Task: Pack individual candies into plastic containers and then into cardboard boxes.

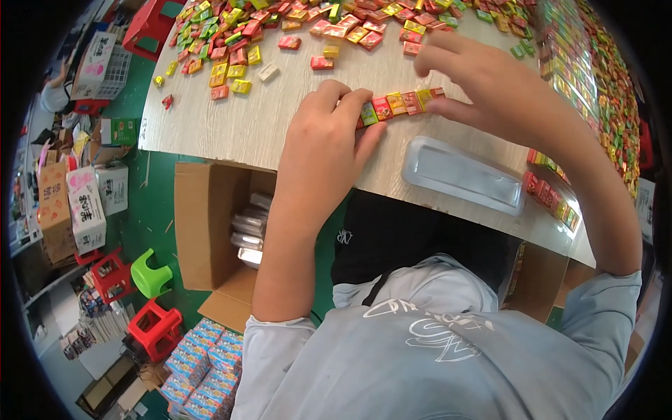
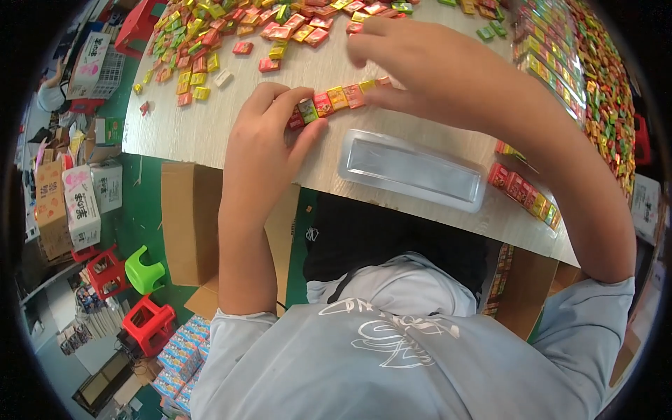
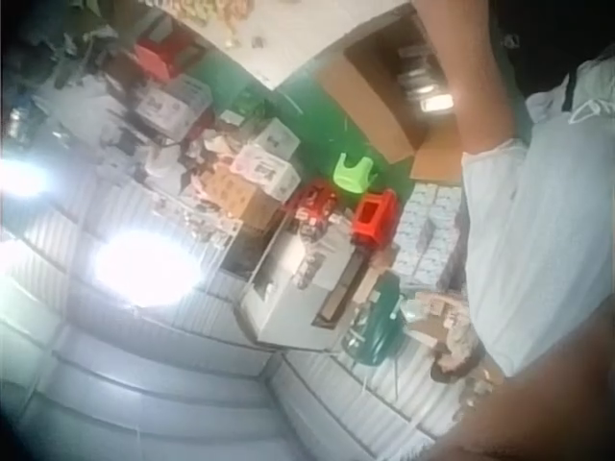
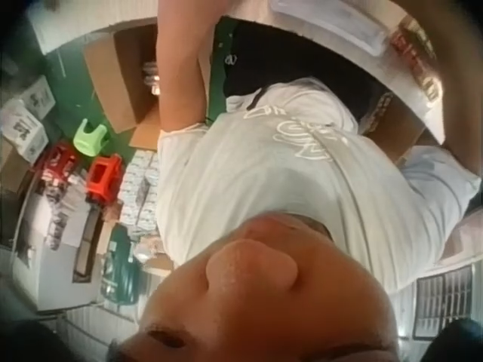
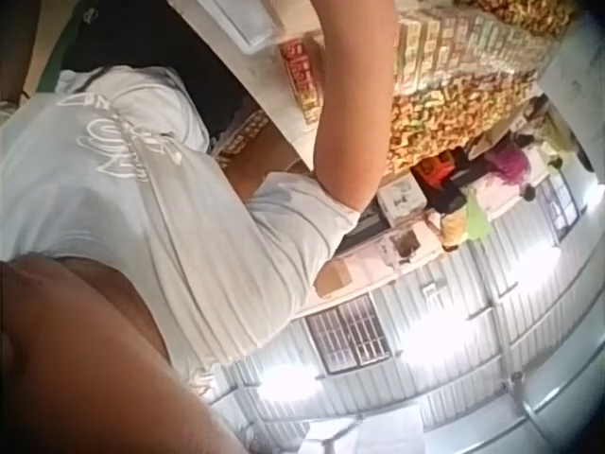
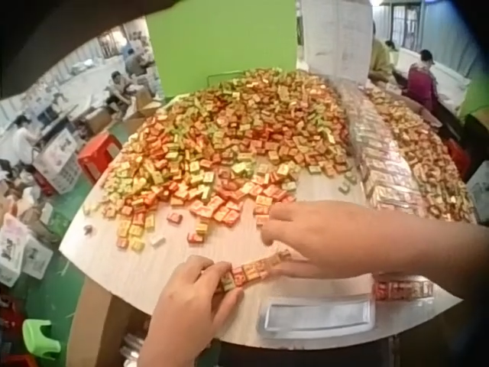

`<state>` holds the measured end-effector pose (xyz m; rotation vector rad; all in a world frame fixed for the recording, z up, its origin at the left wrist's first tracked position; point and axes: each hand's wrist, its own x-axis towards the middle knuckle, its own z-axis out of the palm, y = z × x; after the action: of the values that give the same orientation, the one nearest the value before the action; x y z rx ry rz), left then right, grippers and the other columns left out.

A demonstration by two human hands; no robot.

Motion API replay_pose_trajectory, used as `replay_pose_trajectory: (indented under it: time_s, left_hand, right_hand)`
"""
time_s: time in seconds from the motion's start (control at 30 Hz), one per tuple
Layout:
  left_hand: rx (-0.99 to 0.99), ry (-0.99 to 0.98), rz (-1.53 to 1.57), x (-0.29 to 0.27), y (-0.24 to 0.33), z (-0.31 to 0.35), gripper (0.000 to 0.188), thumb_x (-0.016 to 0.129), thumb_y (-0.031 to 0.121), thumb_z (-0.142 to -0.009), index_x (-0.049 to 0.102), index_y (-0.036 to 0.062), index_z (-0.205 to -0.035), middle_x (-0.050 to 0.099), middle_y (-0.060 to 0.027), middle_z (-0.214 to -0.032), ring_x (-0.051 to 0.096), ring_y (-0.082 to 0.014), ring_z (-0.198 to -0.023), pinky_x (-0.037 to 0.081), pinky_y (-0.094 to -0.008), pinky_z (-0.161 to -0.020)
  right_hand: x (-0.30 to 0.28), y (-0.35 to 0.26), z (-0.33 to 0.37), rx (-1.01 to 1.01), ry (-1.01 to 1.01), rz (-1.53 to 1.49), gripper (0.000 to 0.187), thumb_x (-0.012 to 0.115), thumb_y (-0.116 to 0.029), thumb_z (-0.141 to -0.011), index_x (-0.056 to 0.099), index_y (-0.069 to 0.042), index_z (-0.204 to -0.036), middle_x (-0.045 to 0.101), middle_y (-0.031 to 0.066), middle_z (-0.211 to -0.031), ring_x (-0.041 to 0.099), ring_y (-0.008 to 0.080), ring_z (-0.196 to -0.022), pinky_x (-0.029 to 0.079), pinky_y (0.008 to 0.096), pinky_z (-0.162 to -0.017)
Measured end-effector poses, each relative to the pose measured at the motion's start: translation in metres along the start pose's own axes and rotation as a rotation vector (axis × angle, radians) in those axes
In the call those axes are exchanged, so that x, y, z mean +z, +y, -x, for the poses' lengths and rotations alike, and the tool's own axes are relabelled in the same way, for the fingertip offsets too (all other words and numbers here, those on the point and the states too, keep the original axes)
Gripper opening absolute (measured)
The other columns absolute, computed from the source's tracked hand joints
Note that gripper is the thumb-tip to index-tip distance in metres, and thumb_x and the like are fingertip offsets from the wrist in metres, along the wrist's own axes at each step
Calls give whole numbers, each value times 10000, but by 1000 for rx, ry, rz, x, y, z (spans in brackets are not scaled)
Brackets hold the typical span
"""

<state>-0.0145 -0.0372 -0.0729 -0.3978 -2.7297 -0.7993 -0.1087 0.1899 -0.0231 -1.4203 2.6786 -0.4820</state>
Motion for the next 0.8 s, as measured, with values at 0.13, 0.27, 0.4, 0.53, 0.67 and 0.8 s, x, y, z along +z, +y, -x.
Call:
replay_pose_trajectory:
  time_s: [0.13, 0.27, 0.4, 0.53, 0.67, 0.8]
  left_hand:
    - [34, -16, -7, 5, 6, -12, 311, 777, 183, -854, 708, 58, -1130, 612, -119, -971, 634, -301, -870, 529, -405, -772]
    - [103, -13, -106, 12, 10, -18, 295, 770, 241, -869, 727, 115, -1131, 606, -109, -947, 622, -298, -854, 521, -412, -758]
    - [78, -3, -116, 16, 9, -21, 274, 769, 268, -868, 742, 127, -1102, 599, -100, -922, 621, -289, -852, 518, -408, -750]
    - [93, 15, -109, 18, 7, -23, 265, 782, 273, -843, 750, 137, -1068, 595, -89, -912, 623, -285, -846, 519, -408, -754]
    - [85, 1, -103, 16, 8, -22, 278, 787, 283, -828, 753, 143, -1067, 595, -91, -919, 628, -285, -856, 522, -409, -764]
    - [68, -20, -107, 17, 10, -22, 285, 791, 279, -830, 755, 142, -1078, 600, -90, -924, 631, -287, -865, 524, -412, -771]
  right_hand:
    - [10, 4, 17, 156, -34, -28, 369, 737, -120, -866, 571, -48, -1187, 580, 121, -1098, 619, 336, -1013, 508, 414, -849]
    - [16, 8, 10, 5, -20, -48, 344, 726, -94, -868, 592, -27, -1177, 582, 140, -1111, 626, 338, -1006, 509, 422, -855]
    - [13, 4, 8, 45, -86, -55, 302, 722, -103, -872, 622, -23, -1146, 602, 144, -1097, 630, 339, -1014, 512, 423, -861]
    - [14, 3, 11, 56, -69, 4, 300, 722, -134, -878, 632, -30, -1144, 616, 140, -1077, 631, 339, -1024, 516, 419, -862]
    - [18, -1, 15, 52, -19, 2, 310, 721, -148, -878, 633, -36, -1153, 624, 137, -1076, 634, 335, -1031, 519, 416, -867]
    - [16, -10, 19, 126, -14, 59, 310, 724, -144, -872, 633, -29, -1146, 622, 152, -1086, 635, 343, -1038, 521, 424, -885]
